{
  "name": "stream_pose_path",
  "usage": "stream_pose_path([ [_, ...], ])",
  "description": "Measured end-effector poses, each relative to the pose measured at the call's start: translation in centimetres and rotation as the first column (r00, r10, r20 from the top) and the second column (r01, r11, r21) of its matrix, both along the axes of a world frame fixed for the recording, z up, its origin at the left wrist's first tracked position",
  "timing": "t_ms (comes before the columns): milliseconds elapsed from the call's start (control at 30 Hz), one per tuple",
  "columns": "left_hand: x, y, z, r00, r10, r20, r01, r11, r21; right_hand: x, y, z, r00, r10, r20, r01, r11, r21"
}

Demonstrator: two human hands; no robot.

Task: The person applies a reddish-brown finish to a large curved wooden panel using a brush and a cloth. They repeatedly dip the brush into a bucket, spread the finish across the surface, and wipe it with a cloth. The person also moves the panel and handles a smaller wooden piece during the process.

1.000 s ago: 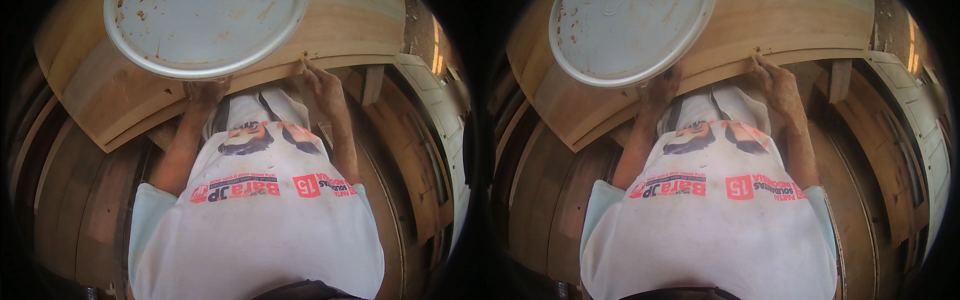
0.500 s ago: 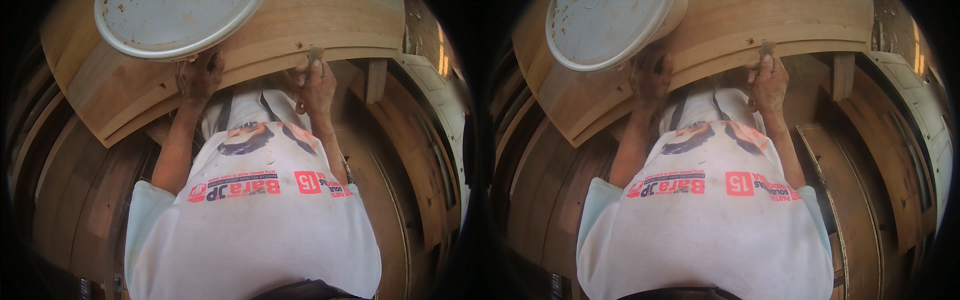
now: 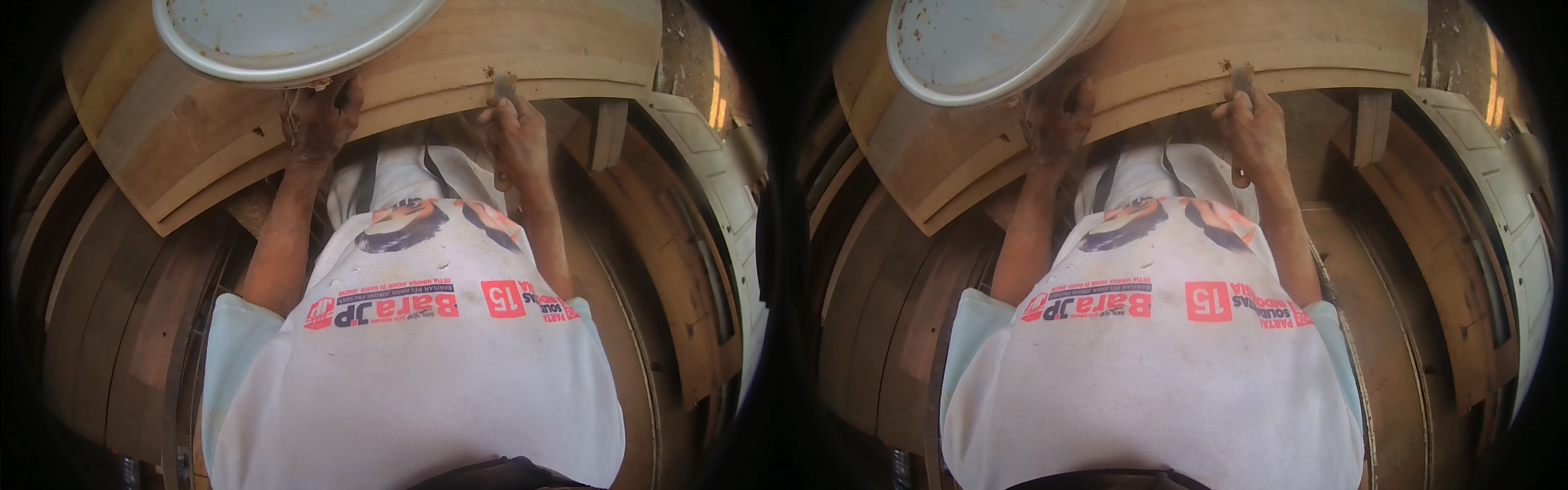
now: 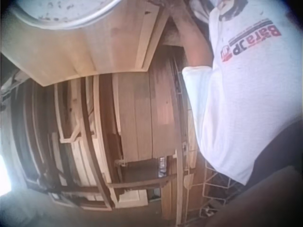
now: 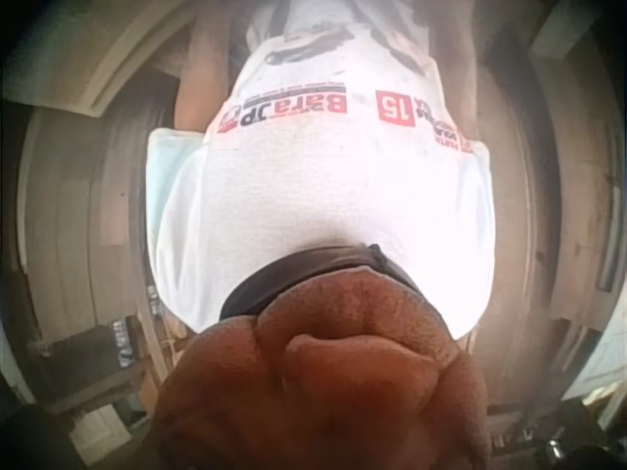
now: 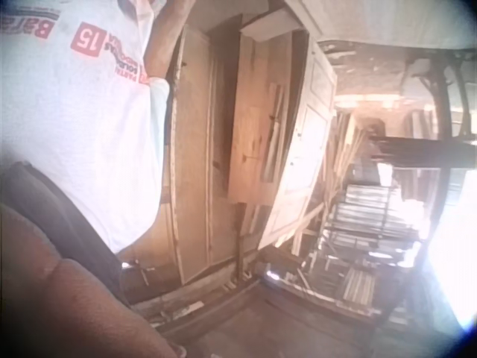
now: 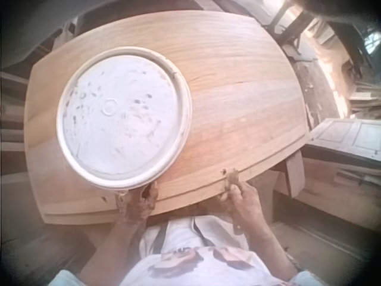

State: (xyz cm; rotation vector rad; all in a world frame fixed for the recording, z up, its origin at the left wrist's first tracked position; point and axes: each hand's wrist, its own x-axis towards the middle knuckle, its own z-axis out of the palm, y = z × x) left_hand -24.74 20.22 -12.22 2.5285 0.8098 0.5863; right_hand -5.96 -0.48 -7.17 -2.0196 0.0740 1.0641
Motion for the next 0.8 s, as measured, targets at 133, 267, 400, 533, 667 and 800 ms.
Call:
stream_pose_path([
  [133, -0.5, -0.5, 0.1, 0.997, 0.043, -0.067, -0.055, 0.981, -0.187, 0.7, -0.6, 0.6, 0.992, 0.124, -0.012, -0.125, 0.988, -0.093],
  [267, -1.0, -1.2, 0.1, 0.988, 0.055, -0.141, -0.102, 0.931, -0.350, 1.6, -1.0, 0.6, 0.980, 0.196, -0.019, -0.197, 0.975, -0.104],
  [400, -1.5, -0.9, -1.2, 0.998, 0.001, -0.065, -0.006, 0.997, -0.078, 3.5, -0.5, 1.5, 0.905, 0.424, 0.029, -0.409, 0.888, -0.212],
  [533, -1.5, -0.7, 0.2, 0.997, 0.009, -0.083, -0.018, 0.993, -0.113, 5.4, 0.2, 1.4, 0.794, 0.606, 0.041, -0.575, 0.772, -0.269],
  [667, -1.8, 0.0, -0.4, 0.998, 0.055, -0.031, -0.058, 0.994, -0.094, 6.0, 1.2, 1.3, 0.565, 0.806, 0.176, -0.730, 0.588, -0.349],
  [800, -2.2, 2.7, -1.1, 0.998, 0.004, 0.055, -0.009, 0.996, 0.087, 7.5, 3.1, 1.6, 0.269, 0.939, 0.214, -0.878, 0.330, -0.347],
])
